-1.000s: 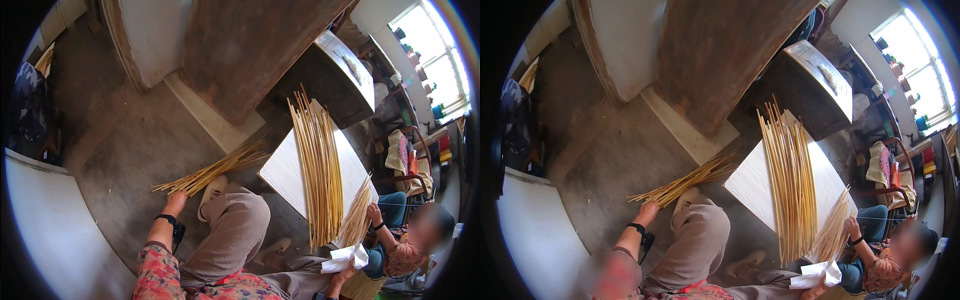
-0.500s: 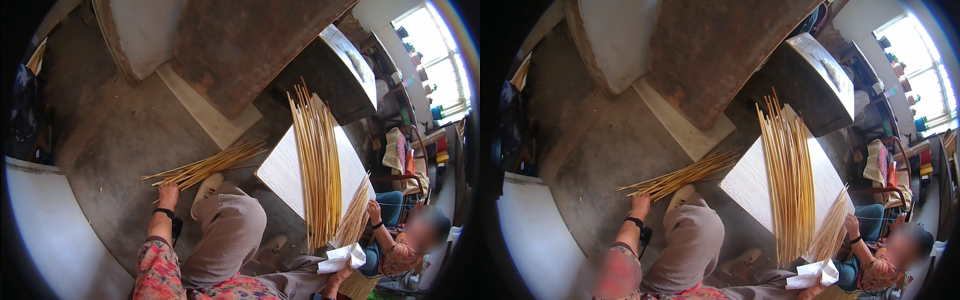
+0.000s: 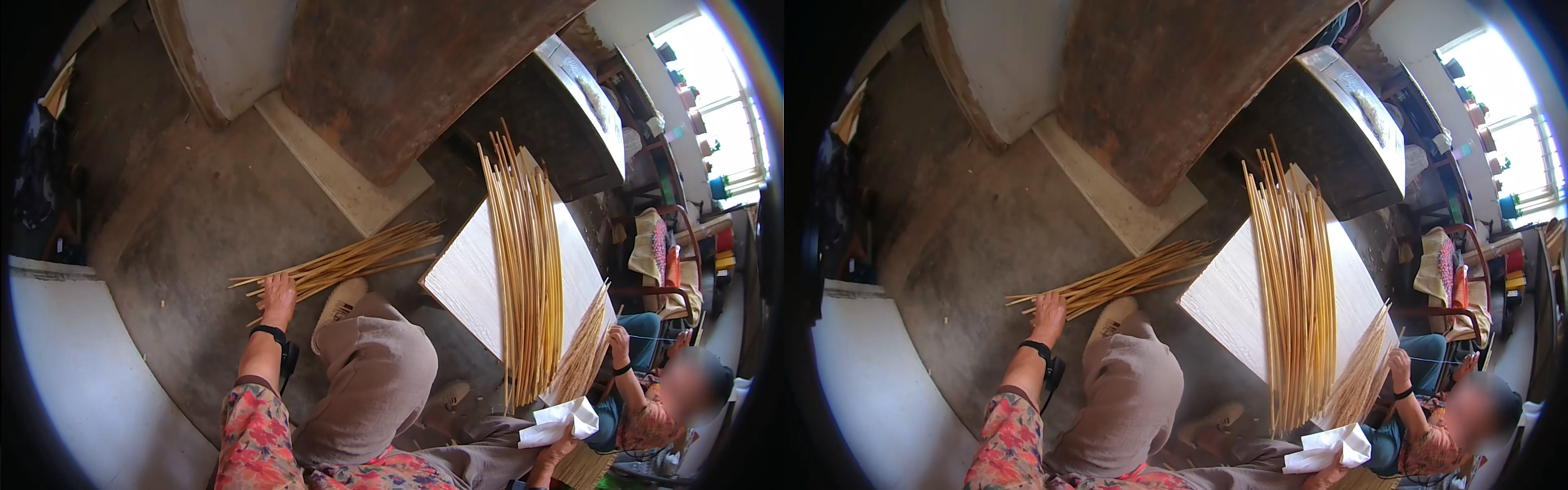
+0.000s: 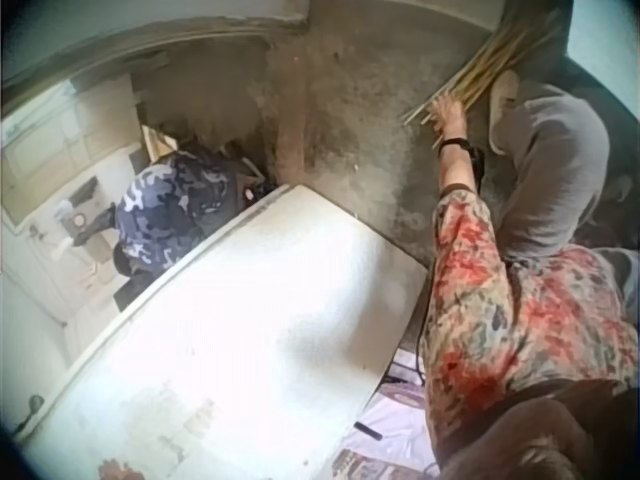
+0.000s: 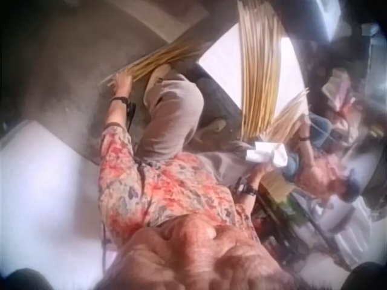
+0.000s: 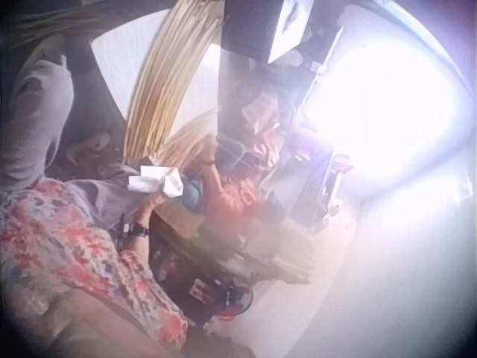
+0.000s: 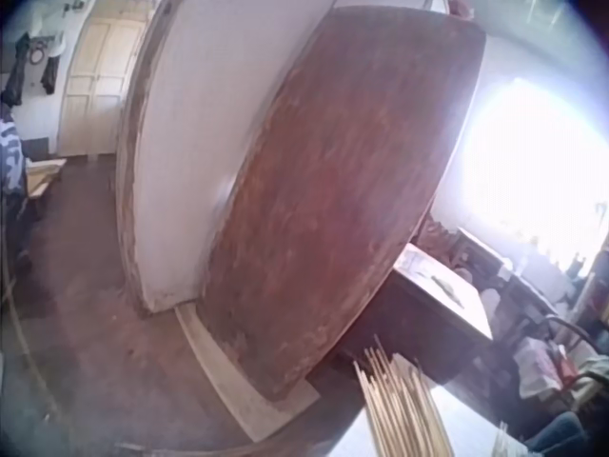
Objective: The person sits on the floor and wipes thin bamboo sticks one by one with a white cloth. They pick up sticks from a pile on the floor, wipe each stick, and place them on a white board. Another person sits nearby and bundles similar sticks.
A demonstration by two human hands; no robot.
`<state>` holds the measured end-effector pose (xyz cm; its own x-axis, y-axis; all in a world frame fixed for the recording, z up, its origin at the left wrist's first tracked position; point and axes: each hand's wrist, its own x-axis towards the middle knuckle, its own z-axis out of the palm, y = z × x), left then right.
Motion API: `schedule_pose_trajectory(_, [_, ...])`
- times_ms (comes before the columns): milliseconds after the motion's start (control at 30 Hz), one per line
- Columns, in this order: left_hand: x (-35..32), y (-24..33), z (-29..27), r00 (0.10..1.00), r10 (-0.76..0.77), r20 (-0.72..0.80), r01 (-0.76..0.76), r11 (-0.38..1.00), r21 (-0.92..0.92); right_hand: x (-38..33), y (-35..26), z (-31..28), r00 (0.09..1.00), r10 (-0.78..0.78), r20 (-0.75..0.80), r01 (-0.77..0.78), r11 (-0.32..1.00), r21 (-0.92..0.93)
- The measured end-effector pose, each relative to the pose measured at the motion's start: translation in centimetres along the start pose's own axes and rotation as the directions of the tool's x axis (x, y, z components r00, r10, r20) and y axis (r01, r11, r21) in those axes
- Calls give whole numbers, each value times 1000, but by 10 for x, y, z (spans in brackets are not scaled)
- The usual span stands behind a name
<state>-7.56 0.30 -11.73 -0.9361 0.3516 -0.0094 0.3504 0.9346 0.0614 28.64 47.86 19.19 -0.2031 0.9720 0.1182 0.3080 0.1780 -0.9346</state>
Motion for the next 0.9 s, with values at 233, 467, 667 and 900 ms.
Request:
schedule_pose_trajectory(233, [27, 11, -7, 993, 43, 112, -28, 991, -130, 0, -4, 1, 1000, 3, 7, -2, 1000, -18])
schedule_pose_trajectory(467, [49, 37, -17, 942, 58, 330, 40, 958, -285, -9, -17, 14, 1000, -1, 18, 2, 997, -73])
schedule_pose_trajectory(667, [50, 50, 1, 944, 29, 329, 49, 973, -226, -7, -16, 11, 997, 76, 26, -74, 996, -50])
schedule_pose_trajectory(900, [54, 50, 27, 969, 29, 246, 20, 981, -194, -2, -6, 5, 1000, 23, 0, -23, 998, -65])
